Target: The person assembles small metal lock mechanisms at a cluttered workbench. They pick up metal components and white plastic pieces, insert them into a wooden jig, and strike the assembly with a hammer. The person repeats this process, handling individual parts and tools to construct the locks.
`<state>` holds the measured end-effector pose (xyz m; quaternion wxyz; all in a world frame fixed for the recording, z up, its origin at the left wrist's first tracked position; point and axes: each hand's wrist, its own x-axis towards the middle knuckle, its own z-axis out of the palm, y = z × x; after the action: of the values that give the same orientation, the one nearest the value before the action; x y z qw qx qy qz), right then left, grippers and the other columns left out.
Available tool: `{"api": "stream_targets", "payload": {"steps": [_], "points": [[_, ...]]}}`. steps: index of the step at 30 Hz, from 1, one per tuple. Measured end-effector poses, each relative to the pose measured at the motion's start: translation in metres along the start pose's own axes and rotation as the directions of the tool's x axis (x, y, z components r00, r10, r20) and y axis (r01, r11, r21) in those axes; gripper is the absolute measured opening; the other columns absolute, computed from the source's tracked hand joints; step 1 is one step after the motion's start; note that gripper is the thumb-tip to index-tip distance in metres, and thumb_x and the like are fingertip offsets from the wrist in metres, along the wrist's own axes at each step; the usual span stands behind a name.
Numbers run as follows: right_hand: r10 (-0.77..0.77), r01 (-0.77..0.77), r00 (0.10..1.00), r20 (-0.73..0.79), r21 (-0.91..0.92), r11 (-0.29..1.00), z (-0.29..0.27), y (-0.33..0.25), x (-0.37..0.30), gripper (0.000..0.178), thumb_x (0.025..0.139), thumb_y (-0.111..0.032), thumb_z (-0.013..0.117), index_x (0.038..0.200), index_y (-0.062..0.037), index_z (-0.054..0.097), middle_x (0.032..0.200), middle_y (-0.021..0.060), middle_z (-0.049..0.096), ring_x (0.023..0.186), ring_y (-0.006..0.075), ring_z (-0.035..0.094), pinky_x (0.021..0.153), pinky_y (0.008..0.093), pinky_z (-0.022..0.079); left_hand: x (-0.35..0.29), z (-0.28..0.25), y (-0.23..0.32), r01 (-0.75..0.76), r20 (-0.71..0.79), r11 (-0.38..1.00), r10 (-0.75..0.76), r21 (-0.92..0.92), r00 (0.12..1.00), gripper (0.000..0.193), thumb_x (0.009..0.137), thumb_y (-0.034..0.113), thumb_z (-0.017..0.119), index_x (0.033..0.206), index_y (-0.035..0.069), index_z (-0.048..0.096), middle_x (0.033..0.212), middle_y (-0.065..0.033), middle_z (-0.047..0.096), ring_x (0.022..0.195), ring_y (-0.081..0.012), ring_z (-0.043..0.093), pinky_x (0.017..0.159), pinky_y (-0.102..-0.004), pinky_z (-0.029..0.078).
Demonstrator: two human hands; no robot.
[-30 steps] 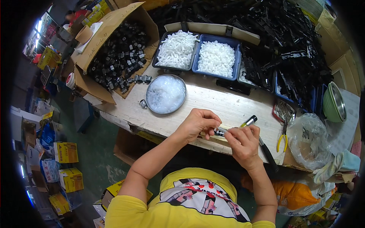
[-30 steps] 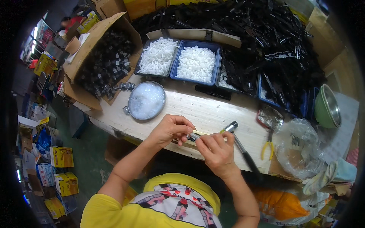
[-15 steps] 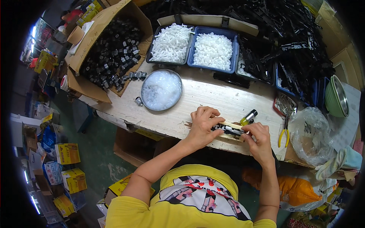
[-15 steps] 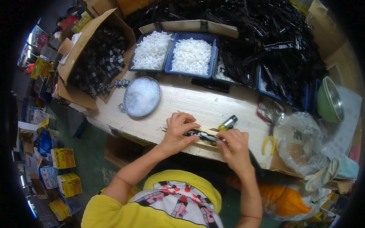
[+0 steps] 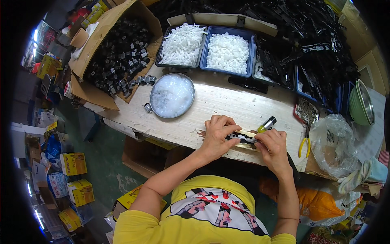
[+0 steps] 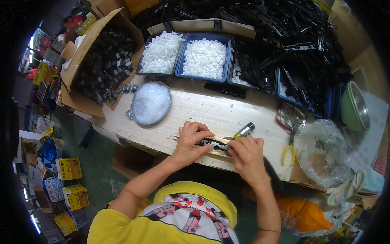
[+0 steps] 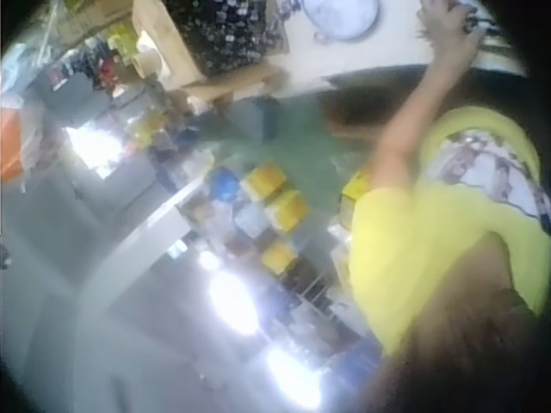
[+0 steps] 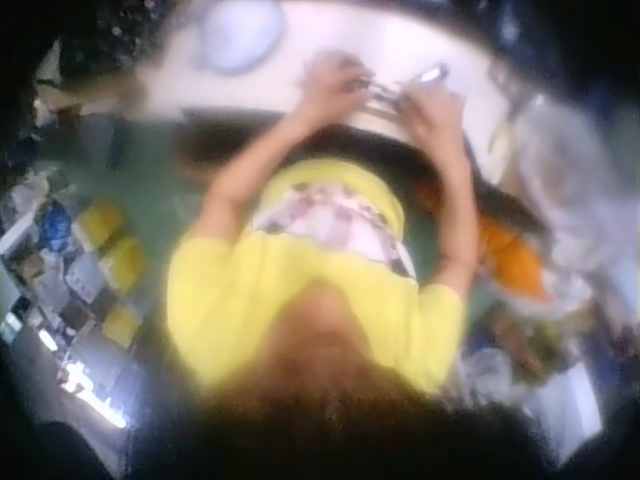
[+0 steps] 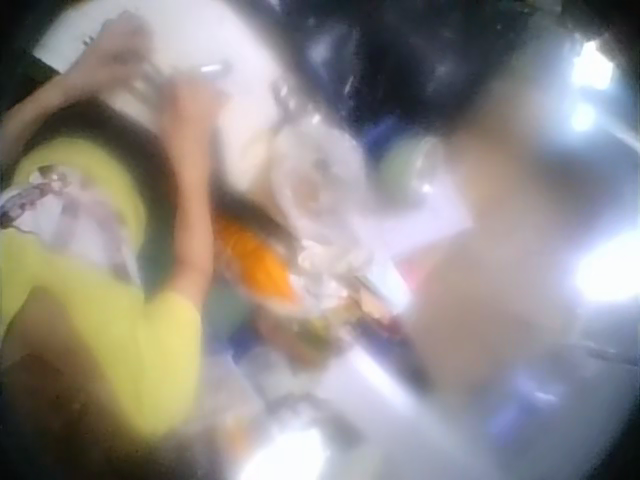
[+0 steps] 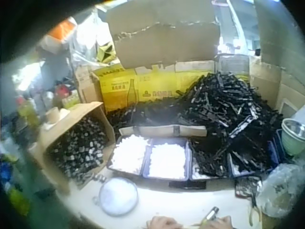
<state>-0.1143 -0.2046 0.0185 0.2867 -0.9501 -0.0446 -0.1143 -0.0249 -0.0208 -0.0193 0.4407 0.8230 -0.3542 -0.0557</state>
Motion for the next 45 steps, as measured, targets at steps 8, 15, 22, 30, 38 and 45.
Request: {"api": "stream_targets", "payload": {"steps": [8,15,22,30,38,45], "points": [[-0.056,0.054,0.998,-0.041,-0.043,0.998,0.005,0.006,-0.003,0.021,0.07,-0.003,0.065,0.089,-0.0112,0.061,0.082,0.0005,0.057,0.077,0.0187,0.051,0.071,0.0351,0.031,-0.005,0.004,-0.002,-0.133,-0.069,0.99,0.136,0.051,0.988,0.014,0.065,0.013,0.073,0.078,0.014,0.067,0.089,0.0016,0.054,0.093,-0.019,0.043,0.081,-0.0356,0.026],[-0.232,0.203,0.97,-0.075,-0.281,0.938,0.01,0.008,-0.013,0.024,0.065,-0.003,0.06,0.087,-0.01,0.06,0.087,0.0003,0.056,0.079,0.0184,0.052,0.074,0.0371,0.032,-0.005,0.004,-0.002,-0.213,-0.056,0.965,0.224,0.155,0.973,0.013,0.065,0.011,0.072,0.076,0.014,0.066,0.088,0.0007,0.054,0.092,-0.02,0.044,0.08,-0.0366,0.026],[-0.231,0.226,0.973,-0.009,-0.174,0.959,0.007,0.011,-0.012,0.024,0.063,-0.002,0.061,0.086,-0.0098,0.062,0.089,-0.0001,0.057,0.081,0.0182,0.051,0.073,0.0359,0.032,-0.005,0.004,0.0,-0.203,-0.059,0.97,0.212,0.131,0.975,0.011,0.066,0.009,0.068,0.074,0.013,0.063,0.089,-0.0011,0.053,0.093,-0.0208,0.046,0.08,-0.0382,0.027],[-0.068,0.068,0.997,0.042,0.014,0.998,-0.006,0.026,0.026,0.02,0.069,-0.001,0.064,0.087,-0.0094,0.063,0.085,0.0023,0.058,0.085,0.0185,0.052,0.071,0.0335,0.031,-0.007,0.005,-0.002,-0.243,-0.078,0.954,0.26,0.176,0.963,0.016,0.064,0.01,0.07,0.079,0.014,0.064,0.09,-0.0008,0.053,0.091,-0.0209,0.045,0.08,-0.0371,0.026],[-0.161,-0.001,0.907,-0.39,-0.385,0.923,-0.011,0.041,0.091,0.019,0.069,-0.004,0.064,0.088,-0.0069,0.06,0.089,0.005,0.057,0.084,0.022,0.052,0.07,0.034,0.034,-0.007,0.002,0.001,-0.213,-0.061,0.968,0.222,0.135,0.973,0.016,0.064,0.009,0.07,0.079,0.014,0.064,0.091,-0.0018,0.052,0.094,-0.022,0.045,0.081,-0.0405,0.026],[0.209,-0.338,0.934,-0.289,-0.53,0.778,-0.028,0.076,0.143,0.022,0.077,-0.017,0.063,0.097,-0.0079,0.062,0.087,0.0108,0.061,0.084,0.0285,0.057,0.072,0.0402,0.037,-0.007,0.003,0.0,-0.213,-0.063,0.967,0.224,0.141,0.973,0.015,0.064,0.009,0.07,0.077,0.014,0.065,0.091,-0.0012,0.054,0.092,-0.0219,0.045,0.081,-0.0378,0.026]]}}
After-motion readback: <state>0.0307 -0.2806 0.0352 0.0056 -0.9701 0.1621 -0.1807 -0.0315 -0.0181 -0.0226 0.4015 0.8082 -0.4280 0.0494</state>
